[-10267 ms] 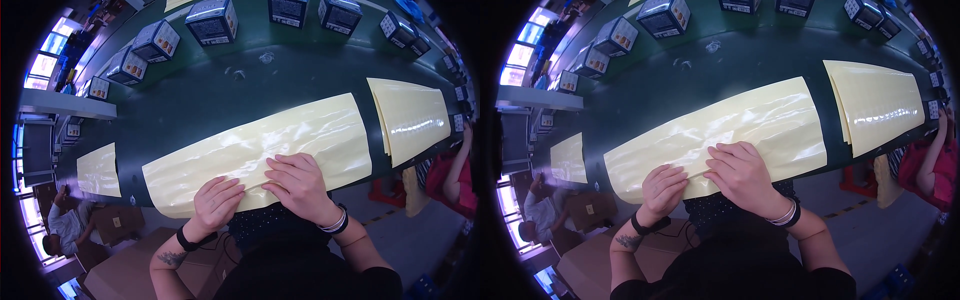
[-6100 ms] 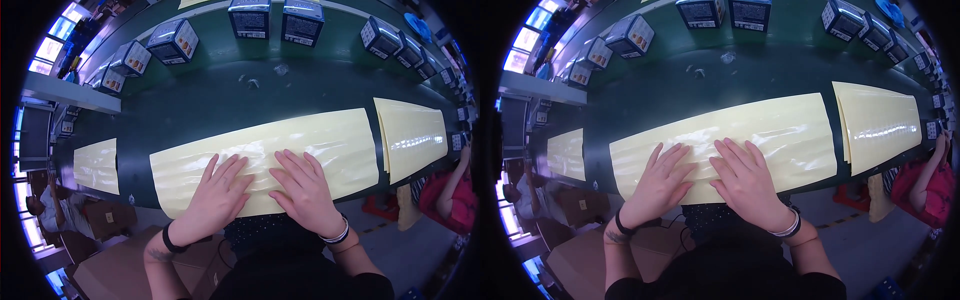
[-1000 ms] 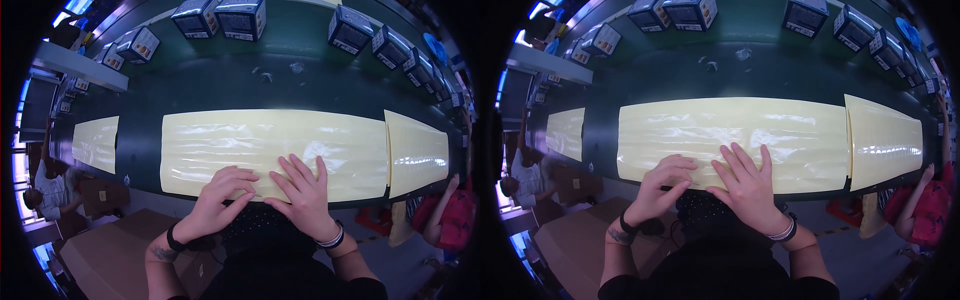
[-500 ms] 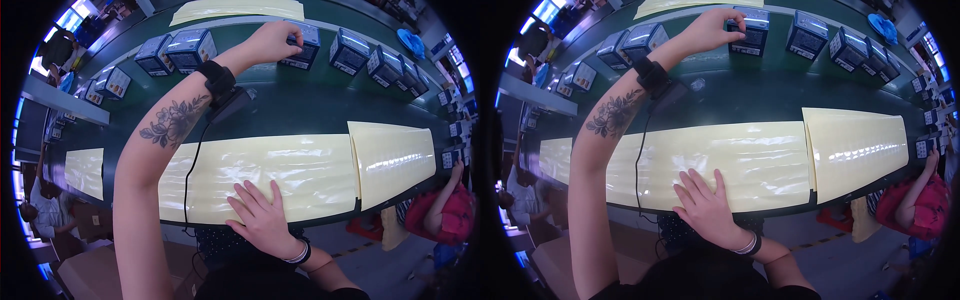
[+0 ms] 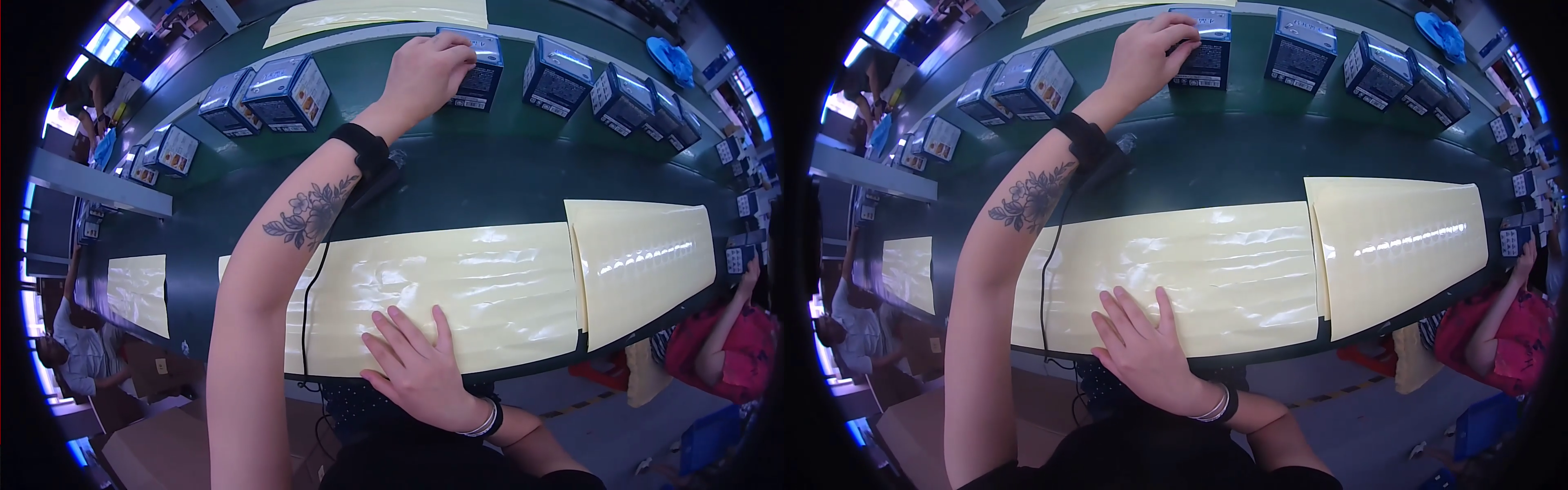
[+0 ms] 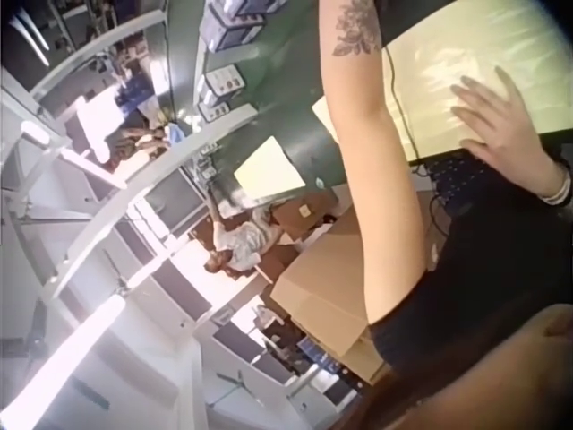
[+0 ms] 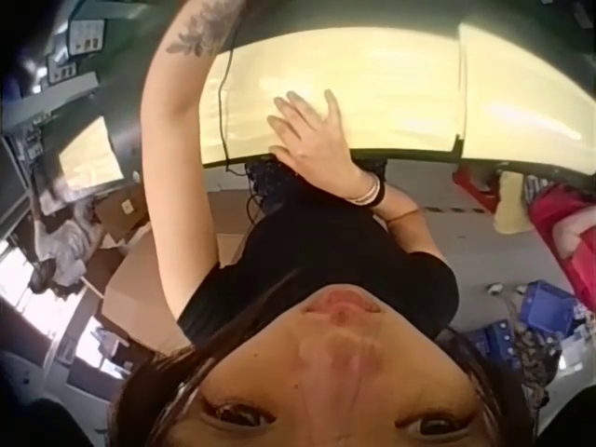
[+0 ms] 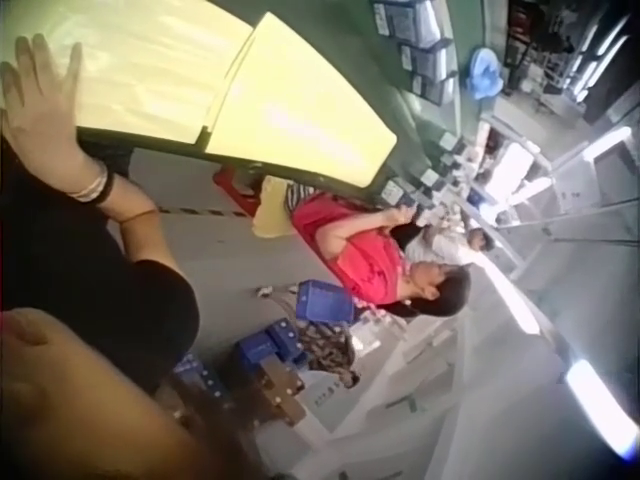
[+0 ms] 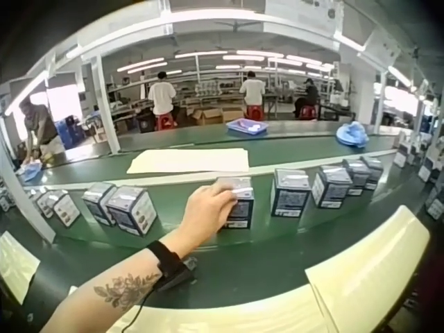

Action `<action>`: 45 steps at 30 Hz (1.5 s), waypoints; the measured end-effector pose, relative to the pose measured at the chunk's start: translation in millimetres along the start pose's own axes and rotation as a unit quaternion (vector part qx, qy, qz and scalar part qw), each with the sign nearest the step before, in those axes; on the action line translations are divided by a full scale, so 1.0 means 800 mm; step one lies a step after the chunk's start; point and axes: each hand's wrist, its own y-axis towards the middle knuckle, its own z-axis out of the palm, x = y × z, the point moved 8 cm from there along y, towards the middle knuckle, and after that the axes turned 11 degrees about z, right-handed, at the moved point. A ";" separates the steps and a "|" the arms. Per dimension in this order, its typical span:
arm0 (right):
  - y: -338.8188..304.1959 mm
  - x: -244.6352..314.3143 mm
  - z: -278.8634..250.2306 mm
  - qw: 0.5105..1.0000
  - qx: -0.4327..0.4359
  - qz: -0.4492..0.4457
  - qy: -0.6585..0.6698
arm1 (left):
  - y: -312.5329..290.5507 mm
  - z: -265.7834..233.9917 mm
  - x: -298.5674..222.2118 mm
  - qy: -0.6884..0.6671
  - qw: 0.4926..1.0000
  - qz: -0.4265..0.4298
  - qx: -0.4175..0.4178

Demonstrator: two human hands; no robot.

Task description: The person peels stickers from a sheet by hand and applies them to the tops of boxes. After each application, the person presses the sticker down and moves the box along the conveyor belt.

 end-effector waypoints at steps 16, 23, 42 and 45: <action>-0.006 -0.007 -0.019 0.997 0.003 0.011 0.080 | -0.136 -0.240 -0.218 -0.197 0.919 -0.096 0.327; -0.013 0.004 -0.018 0.999 -0.001 -0.019 0.033 | -0.239 -0.242 -0.269 -0.214 0.921 -0.210 0.247; -0.027 0.011 -0.020 0.998 -0.043 -0.044 0.018 | -0.248 -0.269 -0.297 -0.152 0.976 -0.080 0.135; -0.028 0.009 -0.017 0.999 -0.027 -0.036 0.027 | -0.251 -0.269 -0.298 -0.166 0.972 -0.102 0.131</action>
